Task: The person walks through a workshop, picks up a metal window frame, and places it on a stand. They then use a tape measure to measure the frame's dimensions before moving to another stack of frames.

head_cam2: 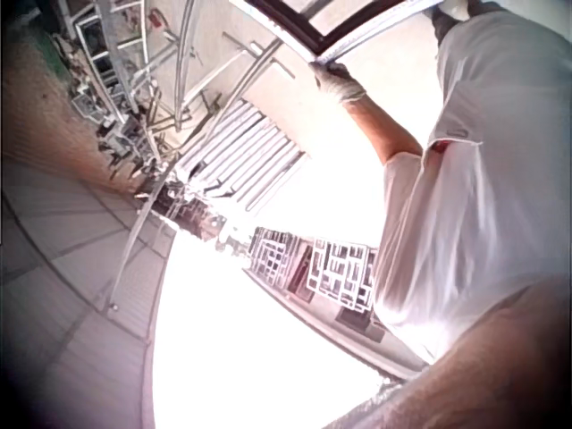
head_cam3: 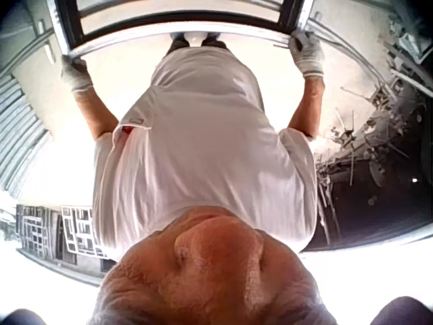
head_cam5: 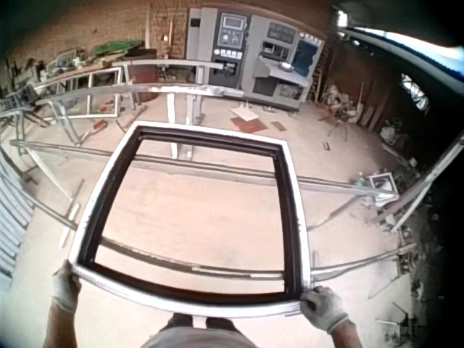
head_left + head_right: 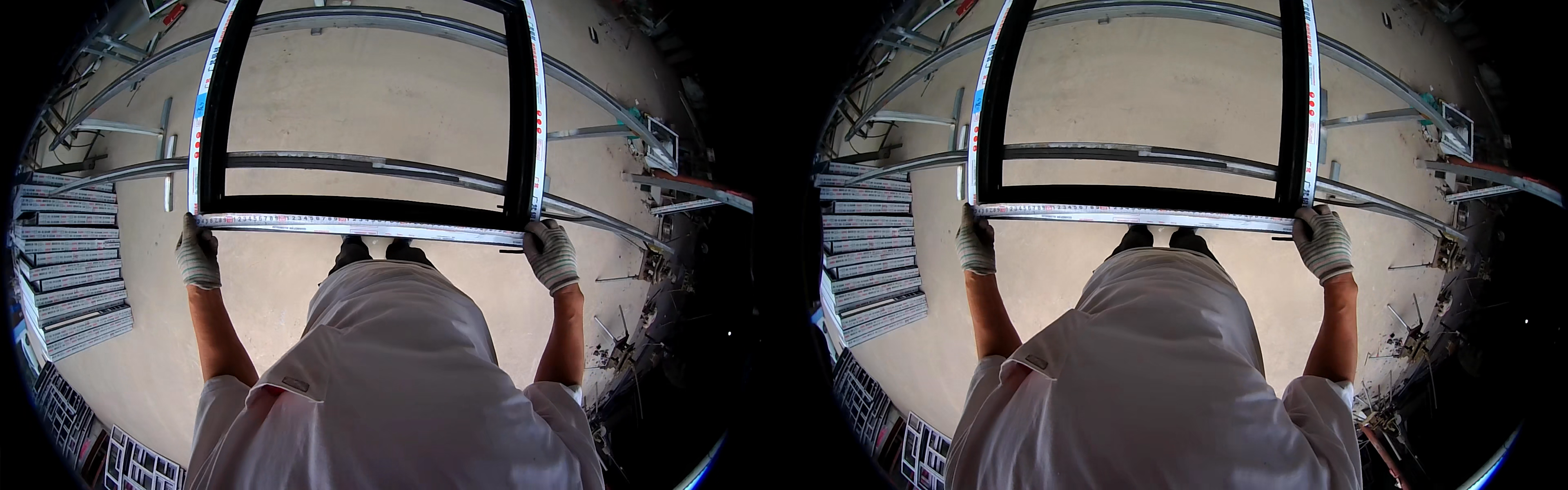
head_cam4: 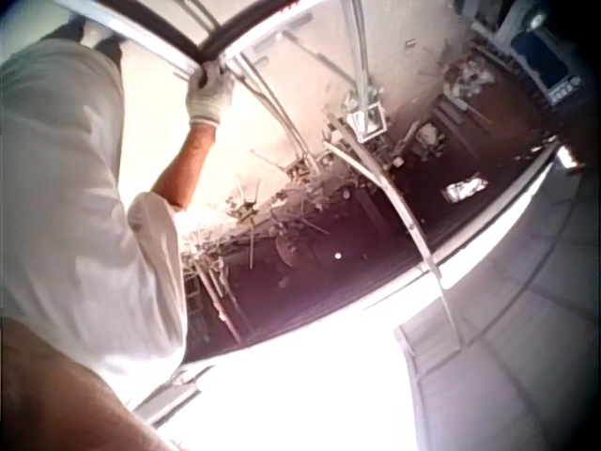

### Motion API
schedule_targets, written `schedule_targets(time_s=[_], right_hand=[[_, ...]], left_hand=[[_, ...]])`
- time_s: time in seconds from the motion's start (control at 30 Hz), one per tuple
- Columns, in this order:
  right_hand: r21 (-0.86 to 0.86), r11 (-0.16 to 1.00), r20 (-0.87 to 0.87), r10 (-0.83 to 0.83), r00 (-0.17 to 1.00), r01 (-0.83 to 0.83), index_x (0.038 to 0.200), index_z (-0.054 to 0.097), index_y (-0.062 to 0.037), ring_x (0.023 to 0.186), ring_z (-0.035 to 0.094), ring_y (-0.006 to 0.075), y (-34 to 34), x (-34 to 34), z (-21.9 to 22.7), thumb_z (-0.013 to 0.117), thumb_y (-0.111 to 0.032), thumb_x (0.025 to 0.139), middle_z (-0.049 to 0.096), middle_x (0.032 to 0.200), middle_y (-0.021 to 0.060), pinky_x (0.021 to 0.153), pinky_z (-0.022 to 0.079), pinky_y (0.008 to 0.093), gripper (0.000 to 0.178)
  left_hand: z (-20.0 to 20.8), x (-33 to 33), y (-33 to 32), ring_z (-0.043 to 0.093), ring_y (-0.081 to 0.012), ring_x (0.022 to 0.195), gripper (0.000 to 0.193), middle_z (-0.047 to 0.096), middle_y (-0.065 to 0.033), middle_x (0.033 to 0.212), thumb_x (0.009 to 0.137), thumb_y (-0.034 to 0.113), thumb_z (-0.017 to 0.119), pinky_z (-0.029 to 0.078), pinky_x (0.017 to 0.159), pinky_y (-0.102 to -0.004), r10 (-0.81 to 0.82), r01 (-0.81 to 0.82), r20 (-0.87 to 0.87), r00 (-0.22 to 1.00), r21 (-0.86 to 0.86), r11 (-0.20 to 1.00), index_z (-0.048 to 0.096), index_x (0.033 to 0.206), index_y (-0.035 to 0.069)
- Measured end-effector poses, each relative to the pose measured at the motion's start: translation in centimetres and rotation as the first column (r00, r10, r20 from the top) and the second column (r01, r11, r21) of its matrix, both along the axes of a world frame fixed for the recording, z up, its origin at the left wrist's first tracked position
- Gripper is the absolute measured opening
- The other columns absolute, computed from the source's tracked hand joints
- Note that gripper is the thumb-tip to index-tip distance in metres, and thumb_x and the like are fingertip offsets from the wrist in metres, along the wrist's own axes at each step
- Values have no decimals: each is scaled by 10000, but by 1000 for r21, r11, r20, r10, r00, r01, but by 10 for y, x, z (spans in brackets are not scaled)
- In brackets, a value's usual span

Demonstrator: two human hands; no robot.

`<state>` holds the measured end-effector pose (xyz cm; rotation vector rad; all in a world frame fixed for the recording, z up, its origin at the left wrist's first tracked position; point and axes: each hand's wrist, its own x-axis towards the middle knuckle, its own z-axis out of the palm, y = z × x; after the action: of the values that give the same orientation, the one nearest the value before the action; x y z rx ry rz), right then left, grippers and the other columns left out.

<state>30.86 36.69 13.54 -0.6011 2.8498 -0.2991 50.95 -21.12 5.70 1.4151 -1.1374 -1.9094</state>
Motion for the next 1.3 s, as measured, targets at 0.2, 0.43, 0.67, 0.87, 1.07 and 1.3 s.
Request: schedule_targets(time_s=[0.2,0.43,0.67,0.87,1.07,1.3], right_hand=[[3,1000,73,-25,997,25,911,663,-117,812,588,333,14,6,-3,628,-129,796,628,861,132,730,496,427,121],[25,999,84,-39,996,37,899,673,-106,807,583,329,19,6,1,625,-118,791,626,855,129,744,494,420,119],[-23,999,50,-22,999,23,900,674,-98,810,584,331,19,7,-1,630,-123,791,628,864,130,725,495,421,120],[-26,998,42,-48,998,49,879,670,-108,804,587,325,19,11,0,642,-134,777,629,859,125,713,502,420,109],[5,1000,43,-14,999,14,890,665,-108,796,587,334,15,-3,2,630,-133,786,626,848,130,711,501,422,113],[-128,991,-33,41,999,-45,896,659,-72,774,588,336,10,-7,-7,624,-55,785,605,835,152,698,494,403,118]], left_hand=[[-1,-6,6,446,-56,485,224,540,36,651,904,327,665,314,405,-199,-22,25,40,999,-78,997,624,836,117],[-7,-5,20,454,-65,504,147,565,30,690,906,267,653,323,424,-201,-167,165,-37,985,-40,985,632,898,122],[-4,-15,40,422,-64,483,178,522,46,650,909,303,650,321,428,-208,-60,59,-2,998,-88,994,621,854,136],[-3,-15,46,420,-65,499,187,539,35,658,918,280,647,316,432,-217,-5,7,17,1000,-126,992,630,866,101],[-1,-24,42,362,-64,402,237,498,22,569,917,273,648,246,365,-213,10,11,133,991,-154,988,572,759,113],[17,-34,34,509,-115,429,258,582,-31,603,922,309,624,392,375,-248,-92,144,323,942,-140,980,587,811,80]])
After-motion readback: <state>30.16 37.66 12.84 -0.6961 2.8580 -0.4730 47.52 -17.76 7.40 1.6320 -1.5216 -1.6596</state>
